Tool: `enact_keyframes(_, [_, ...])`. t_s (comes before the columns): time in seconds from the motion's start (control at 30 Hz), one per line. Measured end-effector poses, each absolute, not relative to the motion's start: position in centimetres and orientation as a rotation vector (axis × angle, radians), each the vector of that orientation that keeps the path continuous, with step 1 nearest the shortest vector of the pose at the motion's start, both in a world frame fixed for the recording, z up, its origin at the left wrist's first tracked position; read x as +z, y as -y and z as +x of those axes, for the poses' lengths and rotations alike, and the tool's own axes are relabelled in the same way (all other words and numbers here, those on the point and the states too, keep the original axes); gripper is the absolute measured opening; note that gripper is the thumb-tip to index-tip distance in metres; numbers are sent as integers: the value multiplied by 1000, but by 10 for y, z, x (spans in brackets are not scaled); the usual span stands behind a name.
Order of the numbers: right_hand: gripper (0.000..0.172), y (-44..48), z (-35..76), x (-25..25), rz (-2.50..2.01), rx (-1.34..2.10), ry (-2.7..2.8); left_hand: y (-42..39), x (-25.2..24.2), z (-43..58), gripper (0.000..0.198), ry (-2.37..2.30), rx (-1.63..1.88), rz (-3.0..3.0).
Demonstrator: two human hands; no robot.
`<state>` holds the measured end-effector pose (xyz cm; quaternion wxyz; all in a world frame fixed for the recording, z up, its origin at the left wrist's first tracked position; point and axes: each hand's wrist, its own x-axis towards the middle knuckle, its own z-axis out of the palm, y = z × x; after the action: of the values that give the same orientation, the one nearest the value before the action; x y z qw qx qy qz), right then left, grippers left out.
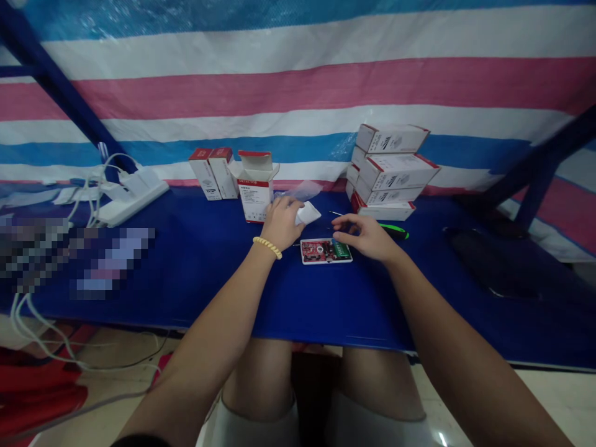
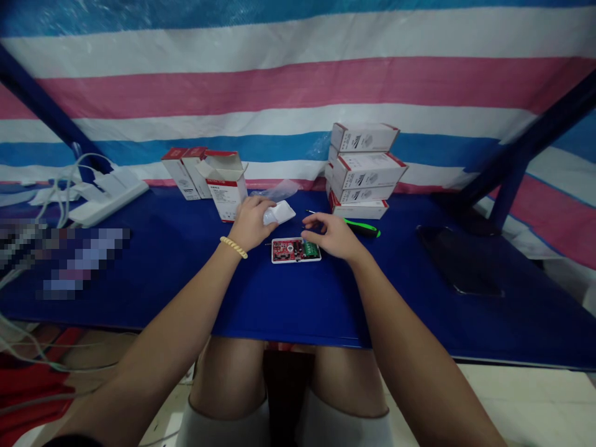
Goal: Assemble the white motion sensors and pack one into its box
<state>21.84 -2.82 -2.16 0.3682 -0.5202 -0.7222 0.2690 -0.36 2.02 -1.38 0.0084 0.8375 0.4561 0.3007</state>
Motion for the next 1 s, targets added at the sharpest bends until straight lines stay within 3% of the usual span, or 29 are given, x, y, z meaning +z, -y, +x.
enact_keyframes(0.17, [23,17,227,-32,-1505,627,1641,-19,-8,2,20,-1336,1052,2517])
enact_keyframes(0.33, [39,25,224,-24,-1424,820,1709,-14,-4,2,13,-1044,890,2504])
enact_keyframes(0.4, [47,30,222,-18,-1382,898,1798,-11,-2,1,20,-884,744,2528])
enact_keyframes(0.5, [57,34,221,-13,-1362,919,1907,-7,0,0,49,-743,526,2577])
enact_keyframes(0.63, [61,36,221,-9,-1395,922,1999,-5,0,2,73,-765,347,2606])
enact_keyframes(0.8, [66,39,224,0,-1379,823,2098,-5,-3,3,65,-769,281,2635])
enact_keyframes(1.0, [60,38,229,-1,-1381,690,2218,-5,-1,1,59,-783,260,2662])
